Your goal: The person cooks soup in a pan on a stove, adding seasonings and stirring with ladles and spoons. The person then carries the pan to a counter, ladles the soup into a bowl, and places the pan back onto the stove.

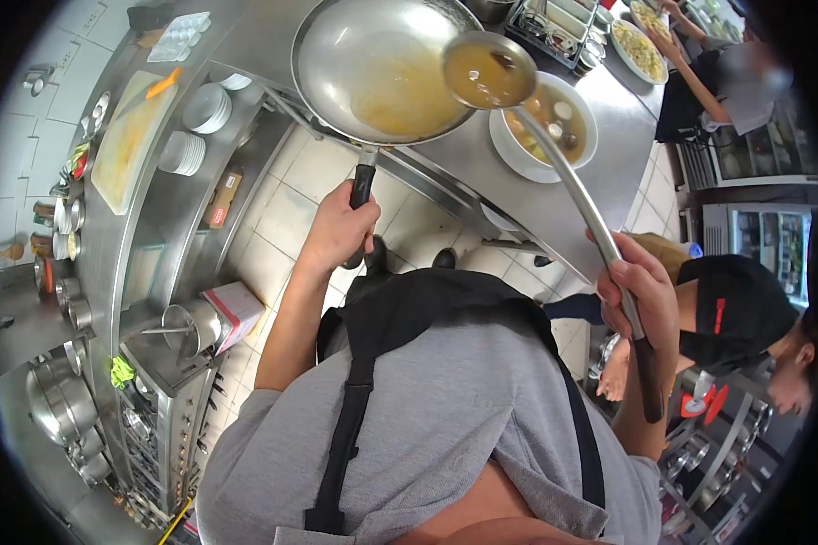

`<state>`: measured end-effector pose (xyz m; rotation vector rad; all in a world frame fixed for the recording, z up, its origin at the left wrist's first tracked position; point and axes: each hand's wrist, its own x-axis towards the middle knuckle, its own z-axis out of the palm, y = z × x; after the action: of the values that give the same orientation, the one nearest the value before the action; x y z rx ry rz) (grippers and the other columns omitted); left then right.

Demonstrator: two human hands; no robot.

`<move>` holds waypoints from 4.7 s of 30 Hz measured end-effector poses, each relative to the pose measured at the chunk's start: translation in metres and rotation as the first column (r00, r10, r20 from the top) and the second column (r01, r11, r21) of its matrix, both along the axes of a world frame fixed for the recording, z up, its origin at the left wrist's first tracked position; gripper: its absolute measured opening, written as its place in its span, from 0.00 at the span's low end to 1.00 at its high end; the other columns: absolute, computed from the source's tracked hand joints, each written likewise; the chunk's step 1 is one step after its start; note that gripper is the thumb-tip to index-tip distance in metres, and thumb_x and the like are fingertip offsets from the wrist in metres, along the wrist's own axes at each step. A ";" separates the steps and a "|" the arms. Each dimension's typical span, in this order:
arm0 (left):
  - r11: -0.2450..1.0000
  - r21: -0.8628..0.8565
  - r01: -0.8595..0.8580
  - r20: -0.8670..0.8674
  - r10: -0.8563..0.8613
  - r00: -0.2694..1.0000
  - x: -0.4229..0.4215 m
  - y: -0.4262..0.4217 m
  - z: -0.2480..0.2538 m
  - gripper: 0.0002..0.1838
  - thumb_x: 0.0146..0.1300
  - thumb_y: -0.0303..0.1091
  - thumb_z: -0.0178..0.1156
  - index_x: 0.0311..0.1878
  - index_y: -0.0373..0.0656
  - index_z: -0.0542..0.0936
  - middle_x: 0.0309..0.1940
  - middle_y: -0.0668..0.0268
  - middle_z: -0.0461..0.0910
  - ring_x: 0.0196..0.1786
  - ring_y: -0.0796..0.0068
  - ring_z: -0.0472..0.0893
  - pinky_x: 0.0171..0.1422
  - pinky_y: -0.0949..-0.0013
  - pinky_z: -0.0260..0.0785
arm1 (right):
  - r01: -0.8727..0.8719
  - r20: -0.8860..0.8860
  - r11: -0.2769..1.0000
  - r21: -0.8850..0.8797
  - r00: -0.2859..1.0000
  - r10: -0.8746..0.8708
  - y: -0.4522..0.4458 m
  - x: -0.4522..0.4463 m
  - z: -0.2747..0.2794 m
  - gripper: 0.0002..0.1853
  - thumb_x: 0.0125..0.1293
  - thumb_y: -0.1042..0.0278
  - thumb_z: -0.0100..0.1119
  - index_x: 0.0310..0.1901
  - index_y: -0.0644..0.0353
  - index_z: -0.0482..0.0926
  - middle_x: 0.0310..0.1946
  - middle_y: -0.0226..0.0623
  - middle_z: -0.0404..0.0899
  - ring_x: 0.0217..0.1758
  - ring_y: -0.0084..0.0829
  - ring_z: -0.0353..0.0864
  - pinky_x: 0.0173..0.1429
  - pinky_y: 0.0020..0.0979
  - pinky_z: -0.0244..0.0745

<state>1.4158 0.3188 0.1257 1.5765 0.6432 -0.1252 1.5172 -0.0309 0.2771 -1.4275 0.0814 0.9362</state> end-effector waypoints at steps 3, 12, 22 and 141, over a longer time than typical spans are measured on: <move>1.000 -0.020 0.000 0.019 0.001 1.000 0.002 0.006 -0.001 0.08 0.59 0.31 0.56 0.36 0.37 0.71 0.19 0.66 0.74 0.16 0.77 0.74 0.23 0.71 0.67 | 0.118 0.071 0.993 -0.029 0.991 -0.116 -0.020 -0.006 -0.004 0.24 0.70 0.71 0.47 0.66 0.69 0.67 0.21 0.32 0.71 0.08 0.18 0.61 0.12 0.19 0.57; 0.992 -0.020 -0.125 0.044 0.126 0.991 -0.019 0.010 0.002 0.07 0.60 0.29 0.57 0.37 0.38 0.71 0.20 0.67 0.71 0.16 0.77 0.73 0.22 0.73 0.67 | 0.278 0.312 0.912 -0.302 0.932 -0.181 -0.041 -0.014 -0.041 0.22 0.71 0.71 0.50 0.65 0.68 0.70 0.24 0.30 0.73 0.14 0.16 0.66 0.15 0.18 0.61; 0.961 -0.026 -0.276 0.085 0.277 0.957 -0.102 0.048 -0.009 0.05 0.60 0.27 0.55 0.36 0.37 0.71 0.18 0.68 0.72 0.15 0.76 0.72 0.21 0.72 0.66 | 0.433 0.565 0.781 -0.449 0.815 -0.127 -0.010 -0.054 -0.042 0.24 0.70 0.70 0.55 0.66 0.65 0.70 0.24 0.26 0.71 0.16 0.12 0.64 0.18 0.18 0.58; -0.204 0.416 -0.886 0.362 0.931 -0.045 -1.934 0.683 0.251 0.09 0.60 0.32 0.57 0.24 0.43 0.75 0.19 0.72 0.75 0.18 0.80 0.75 0.24 0.74 0.68 | -0.649 0.611 0.361 -0.669 -0.205 0.764 0.839 -1.374 -0.247 0.12 0.65 0.64 0.60 0.44 0.61 0.83 0.31 0.47 0.85 0.33 0.41 0.87 0.40 0.37 0.78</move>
<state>-0.5184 1.0020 0.3767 1.1428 1.9736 1.3463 0.1435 0.8078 0.0306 -1.9149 -1.8823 0.8262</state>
